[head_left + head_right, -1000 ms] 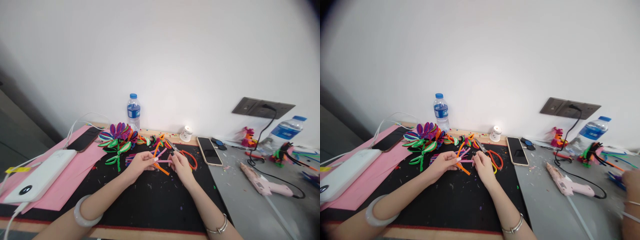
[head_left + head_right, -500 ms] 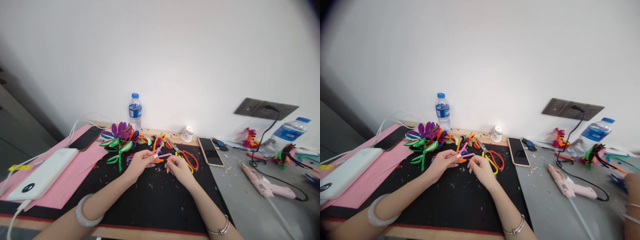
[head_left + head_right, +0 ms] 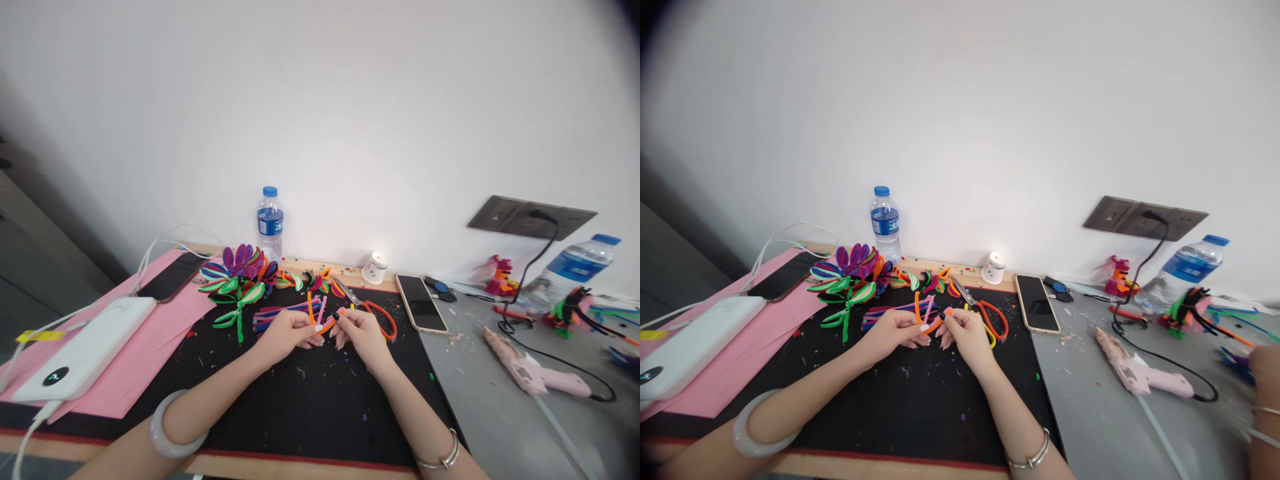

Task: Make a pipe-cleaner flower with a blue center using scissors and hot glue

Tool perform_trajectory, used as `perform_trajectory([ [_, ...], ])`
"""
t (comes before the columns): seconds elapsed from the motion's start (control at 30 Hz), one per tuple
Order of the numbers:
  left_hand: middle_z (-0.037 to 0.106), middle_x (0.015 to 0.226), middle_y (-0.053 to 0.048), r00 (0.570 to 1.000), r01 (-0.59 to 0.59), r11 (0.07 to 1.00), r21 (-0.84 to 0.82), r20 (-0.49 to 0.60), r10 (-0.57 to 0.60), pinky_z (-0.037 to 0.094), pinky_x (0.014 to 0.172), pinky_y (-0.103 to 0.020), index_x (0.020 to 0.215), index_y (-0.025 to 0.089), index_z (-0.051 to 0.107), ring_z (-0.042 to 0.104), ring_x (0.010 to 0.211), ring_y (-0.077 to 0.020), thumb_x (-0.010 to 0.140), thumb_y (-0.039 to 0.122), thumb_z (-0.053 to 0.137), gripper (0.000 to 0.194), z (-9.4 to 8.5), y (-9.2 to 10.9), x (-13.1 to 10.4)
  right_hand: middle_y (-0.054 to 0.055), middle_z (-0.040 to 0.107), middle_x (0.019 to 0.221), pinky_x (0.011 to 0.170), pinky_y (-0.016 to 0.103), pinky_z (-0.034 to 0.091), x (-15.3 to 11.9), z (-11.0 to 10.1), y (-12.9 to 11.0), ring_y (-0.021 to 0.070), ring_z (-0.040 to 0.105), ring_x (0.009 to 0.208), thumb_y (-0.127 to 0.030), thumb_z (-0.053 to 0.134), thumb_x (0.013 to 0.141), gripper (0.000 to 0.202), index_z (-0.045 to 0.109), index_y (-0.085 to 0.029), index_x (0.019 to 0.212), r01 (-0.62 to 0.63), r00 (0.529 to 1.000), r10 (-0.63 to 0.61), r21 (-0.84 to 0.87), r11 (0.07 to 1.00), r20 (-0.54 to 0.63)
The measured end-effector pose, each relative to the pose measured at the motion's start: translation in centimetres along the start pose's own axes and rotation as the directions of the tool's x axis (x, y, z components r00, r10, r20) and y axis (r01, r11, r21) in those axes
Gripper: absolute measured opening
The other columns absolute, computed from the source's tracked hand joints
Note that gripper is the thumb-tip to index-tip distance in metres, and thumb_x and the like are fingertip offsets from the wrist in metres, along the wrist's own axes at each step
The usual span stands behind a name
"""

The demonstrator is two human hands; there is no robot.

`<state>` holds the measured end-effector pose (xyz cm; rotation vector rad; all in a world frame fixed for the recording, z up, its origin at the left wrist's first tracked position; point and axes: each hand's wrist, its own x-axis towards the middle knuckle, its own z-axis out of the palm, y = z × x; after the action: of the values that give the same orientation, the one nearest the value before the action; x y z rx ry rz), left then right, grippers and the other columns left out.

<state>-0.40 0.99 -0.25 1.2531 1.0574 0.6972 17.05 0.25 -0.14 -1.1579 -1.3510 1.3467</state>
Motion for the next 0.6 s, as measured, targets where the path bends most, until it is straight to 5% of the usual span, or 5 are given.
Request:
perform_trajectory([
  [0.23, 0.07, 0.07, -0.011, 0.99, -0.067, 0.985, 0.159, 0.135, 0.046, 0.048, 0.053, -0.024, 0.064, 0.01, 0.059, 0.066, 0.065, -0.0203, 0.071, 0.043, 0.055, 0.035, 0.01, -0.11, -0.19, 0.0, 0.06, 0.052, 0.04, 0.019, 0.044, -0.14, 0.24, -0.23, 0.0077, 0.052, 0.038, -0.036, 0.057, 0.073, 0.026, 0.056, -0.013, 0.061, -0.043, 0.999, 0.042, 0.039, 0.998, 0.03],
  [0.6, 0.068, 0.062, -0.007, 0.964, -0.108, 0.981, 0.163, 0.258, 0.064, 0.045, 0.05, -0.023, 0.065, 0.01, 0.057, 0.063, 0.056, -0.0161, 0.073, 0.043, 0.055, 0.033, -0.16, -0.18, -0.35, -0.003, 0.055, 0.047, 0.037, 0.018, 0.035, -0.2, 0.17, 0.27, 0.0061, 0.044, 0.033, -0.035, 0.052, 0.078, 0.03, 0.049, -0.016, 0.055, 0.045, 0.999, -0.042, -0.073, 0.996, 0.034],
])
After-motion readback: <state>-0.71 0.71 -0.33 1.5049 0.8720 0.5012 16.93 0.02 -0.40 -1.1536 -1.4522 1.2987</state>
